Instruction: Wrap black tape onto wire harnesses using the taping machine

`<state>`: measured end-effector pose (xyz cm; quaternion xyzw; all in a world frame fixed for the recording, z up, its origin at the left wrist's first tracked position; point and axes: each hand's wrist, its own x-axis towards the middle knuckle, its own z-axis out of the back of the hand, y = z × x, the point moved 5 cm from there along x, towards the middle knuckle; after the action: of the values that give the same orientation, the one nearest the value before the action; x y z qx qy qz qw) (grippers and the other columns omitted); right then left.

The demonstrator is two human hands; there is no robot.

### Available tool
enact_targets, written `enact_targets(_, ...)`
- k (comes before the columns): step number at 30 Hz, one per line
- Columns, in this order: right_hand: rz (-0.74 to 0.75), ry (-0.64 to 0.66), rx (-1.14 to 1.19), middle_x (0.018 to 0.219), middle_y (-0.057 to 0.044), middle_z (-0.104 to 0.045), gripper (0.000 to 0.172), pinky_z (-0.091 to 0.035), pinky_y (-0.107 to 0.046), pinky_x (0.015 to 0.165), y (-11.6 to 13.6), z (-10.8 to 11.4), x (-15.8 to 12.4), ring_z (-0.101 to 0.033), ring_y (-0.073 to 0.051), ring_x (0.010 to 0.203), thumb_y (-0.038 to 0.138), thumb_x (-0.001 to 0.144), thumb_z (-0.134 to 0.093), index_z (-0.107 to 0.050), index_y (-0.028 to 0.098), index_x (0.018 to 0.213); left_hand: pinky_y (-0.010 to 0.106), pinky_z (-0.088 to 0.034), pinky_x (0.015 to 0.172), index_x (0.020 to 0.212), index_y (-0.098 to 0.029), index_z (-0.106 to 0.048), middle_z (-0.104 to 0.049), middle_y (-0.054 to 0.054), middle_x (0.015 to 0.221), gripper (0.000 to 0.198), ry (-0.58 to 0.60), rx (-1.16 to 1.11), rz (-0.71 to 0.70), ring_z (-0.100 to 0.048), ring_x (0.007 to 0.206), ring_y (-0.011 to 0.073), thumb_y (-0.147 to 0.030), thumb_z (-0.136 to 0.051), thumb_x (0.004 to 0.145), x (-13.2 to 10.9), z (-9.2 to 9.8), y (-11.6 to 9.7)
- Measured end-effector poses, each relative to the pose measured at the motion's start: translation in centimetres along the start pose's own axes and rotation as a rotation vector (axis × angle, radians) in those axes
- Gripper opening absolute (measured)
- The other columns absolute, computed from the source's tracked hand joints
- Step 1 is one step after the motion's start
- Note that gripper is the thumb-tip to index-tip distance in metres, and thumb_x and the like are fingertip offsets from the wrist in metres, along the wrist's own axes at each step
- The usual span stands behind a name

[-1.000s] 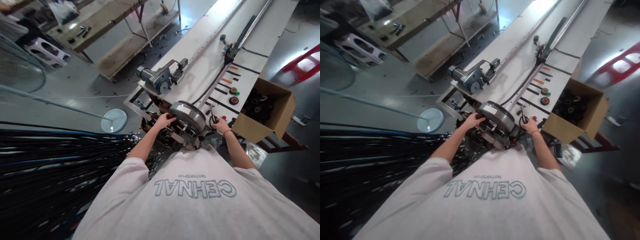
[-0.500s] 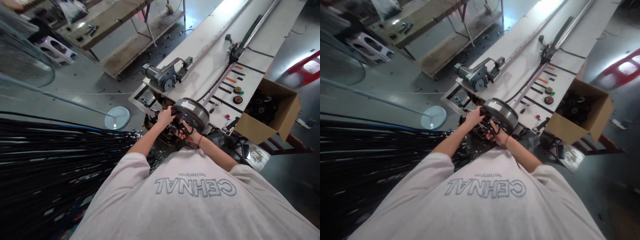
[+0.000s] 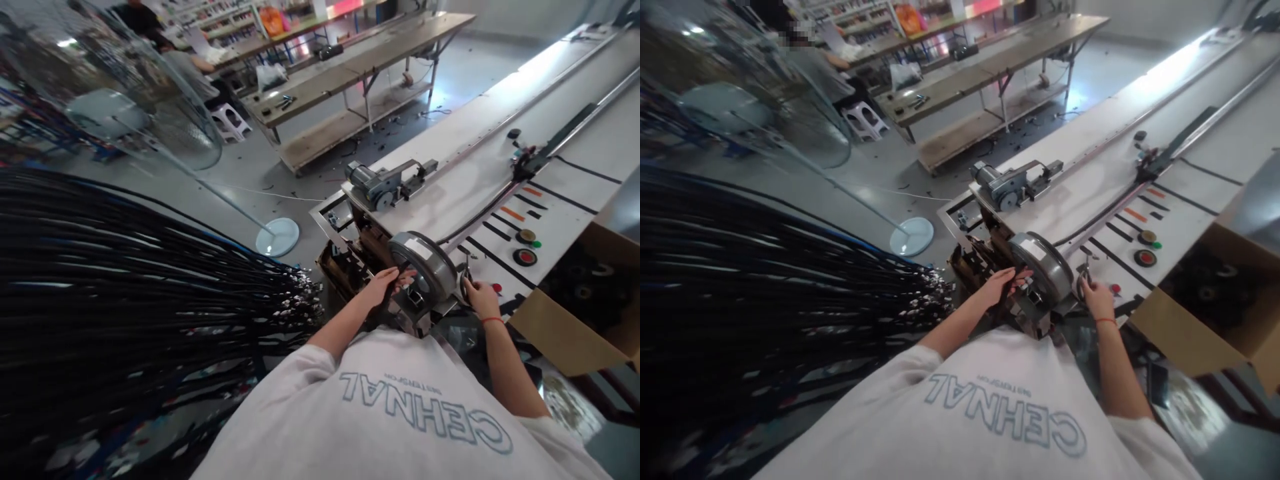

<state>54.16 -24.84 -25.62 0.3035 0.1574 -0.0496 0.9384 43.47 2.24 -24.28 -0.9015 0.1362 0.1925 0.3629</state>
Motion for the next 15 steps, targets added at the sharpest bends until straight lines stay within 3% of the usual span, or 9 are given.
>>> enact_targets(1, -0.017, -0.002, -0.151, 0.069, -0.014, -0.066, 0.039, -0.048, -0.038, 0.069, 0.5, 0.3, 0.8, -0.065, -0.030, 0.078, 0.052, 0.081, -0.053, -0.055, 0.021, 0.056, 0.020, -0.049, 0.065, 0.109, -0.012, -0.068, -0.074, 0.008, 0.099, 0.028, -0.034, -0.050, -0.082, -0.070, 0.079, 0.0133, -0.017, -0.070, 0.081, -0.2, 0.1, -0.1)
enact_targets(3, 0.003, 0.002, -0.205, 0.084, -0.018, -0.070, 0.037, -0.048, -0.042, 0.078, 2.3, 1.0, 1.6, -0.066, -0.033, 0.092, 0.050, 0.081, -0.052, -0.063, 0.018, 0.065, 0.024, -0.052, 0.075, 0.108, -0.014, -0.067, -0.074, 0.009, 0.106, 0.032, -0.085, -0.139, -0.135, -0.071, 0.095, 0.0195, -0.012, -0.072, 0.076, -0.4, 0.5, -0.2)
enact_targets(5, 0.094, 0.013, -0.036, 0.093, -0.018, -0.072, 0.045, -0.049, -0.041, 0.083, 5.2, 1.5, 1.8, -0.066, -0.031, 0.096, 0.053, 0.086, -0.043, -0.068, 0.017, 0.075, 0.024, -0.053, 0.070, 0.102, -0.014, -0.067, -0.074, 0.008, 0.099, 0.022, -0.136, -0.216, -0.033, -0.072, 0.088, 0.0189, -0.013, -0.069, 0.080, -0.3, 0.9, 0.2)
enact_targets(7, 0.162, 0.139, 0.228, 0.092, -0.014, -0.073, 0.056, -0.050, -0.038, 0.083, 8.2, 1.0, 1.7, -0.067, -0.027, 0.094, 0.059, 0.090, -0.034, -0.071, 0.018, 0.080, 0.019, -0.048, 0.055, 0.097, -0.012, -0.065, -0.072, 0.008, 0.087, 0.011, -0.148, -0.251, 0.166, -0.069, 0.069, 0.0131, -0.016, -0.060, 0.088, 0.2, 0.9, 1.1)
enact_targets(10, 0.113, 0.328, 0.401, 0.077, -0.009, -0.073, 0.060, -0.052, -0.036, 0.077, 10.7, -0.8, 1.0, -0.067, -0.026, 0.083, 0.068, 0.086, -0.040, -0.072, 0.018, 0.072, 0.013, -0.031, 0.039, 0.093, -0.008, -0.063, -0.057, 0.001, 0.063, 0.022, 0.001, -0.259, 0.436, -0.048, 0.042, 0.0040, -0.019, -0.045, 0.098, 1.1, -0.5, 2.3)
enact_targets(13, 0.112, 0.248, 0.433, 0.069, -0.007, -0.070, 0.058, -0.051, -0.035, 0.074, 10.3, -2.1, 0.1, -0.065, -0.025, 0.078, 0.068, 0.083, -0.045, -0.069, 0.018, 0.067, 0.012, -0.017, 0.035, 0.089, -0.008, -0.061, -0.033, -0.008, 0.049, 0.033, 0.147, -0.218, 0.496, -0.026, 0.032, 0.0020, -0.025, -0.036, 0.103, 1.8, -1.7, 2.5)
enact_targets(15, 0.185, 0.201, 0.474, 0.071, -0.006, -0.069, 0.059, -0.051, -0.034, 0.073, 8.9, -2.9, -0.3, -0.064, -0.025, 0.078, 0.069, 0.084, -0.040, -0.067, 0.019, 0.067, 0.014, -0.017, 0.036, 0.085, -0.009, -0.060, -0.026, -0.010, 0.047, 0.037, 0.190, -0.099, 0.484, -0.020, 0.032, 0.0028, -0.030, -0.036, 0.103, 1.9, -2.0, 2.4)
